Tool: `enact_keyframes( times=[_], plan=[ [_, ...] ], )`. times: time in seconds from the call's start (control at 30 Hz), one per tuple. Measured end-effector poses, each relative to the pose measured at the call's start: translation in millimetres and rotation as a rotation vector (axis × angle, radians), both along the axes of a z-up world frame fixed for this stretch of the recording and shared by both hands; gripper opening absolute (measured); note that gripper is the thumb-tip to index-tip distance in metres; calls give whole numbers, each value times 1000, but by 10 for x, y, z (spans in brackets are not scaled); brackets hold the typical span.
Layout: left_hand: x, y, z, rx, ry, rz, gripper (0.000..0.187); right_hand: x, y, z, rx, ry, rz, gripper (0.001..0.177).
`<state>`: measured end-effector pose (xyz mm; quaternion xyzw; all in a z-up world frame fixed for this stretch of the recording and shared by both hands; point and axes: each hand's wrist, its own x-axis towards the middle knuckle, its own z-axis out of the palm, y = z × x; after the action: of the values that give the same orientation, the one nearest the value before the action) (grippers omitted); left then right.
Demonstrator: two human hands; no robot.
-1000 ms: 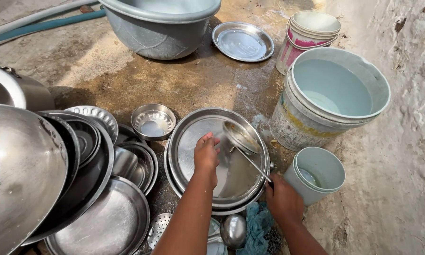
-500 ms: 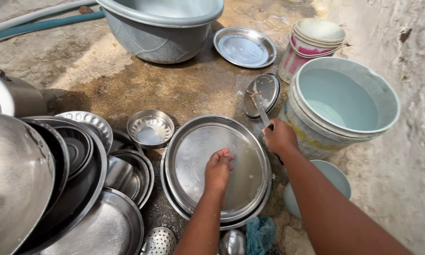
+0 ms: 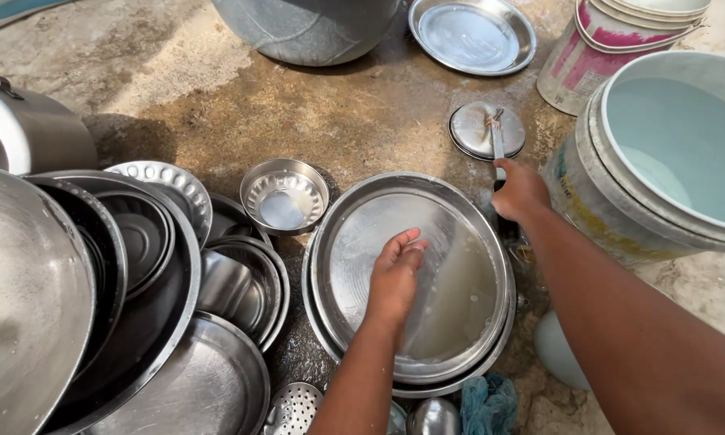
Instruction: Washing a large metal pan and several plates by hand with a scrubber and water.
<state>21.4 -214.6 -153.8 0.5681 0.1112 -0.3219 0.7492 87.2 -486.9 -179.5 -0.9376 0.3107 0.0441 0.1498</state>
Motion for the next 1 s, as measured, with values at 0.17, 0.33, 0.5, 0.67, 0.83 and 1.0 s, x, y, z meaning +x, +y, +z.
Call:
enact_keyframes(
  times=[0.17, 0.33, 0.5, 0.67, 0.83, 1.0],
  plan=[
    [-15, 154, -89, 183, -57, 0, 42, -368, 379, -114, 27, -310, 99, 53],
    [-180, 415, 114, 619, -269, -31, 36, -861, 907, 63, 270, -390, 165, 39],
    [-438, 690, 400, 958, -342, 16, 31, -1406, 960, 90, 486, -55, 107, 15],
    [-583, 771, 306, 902, -237, -75, 24, -1811, 1150, 29, 426, 24, 14, 16],
    [-842, 772, 197, 926, -187, -387, 15, -2049, 1547, -201, 527, -65, -2, 20],
    [-1241, 855, 89, 1026, -314, -548, 11, -2364, 2175, 115, 385, -187, -188, 16]
  ],
)
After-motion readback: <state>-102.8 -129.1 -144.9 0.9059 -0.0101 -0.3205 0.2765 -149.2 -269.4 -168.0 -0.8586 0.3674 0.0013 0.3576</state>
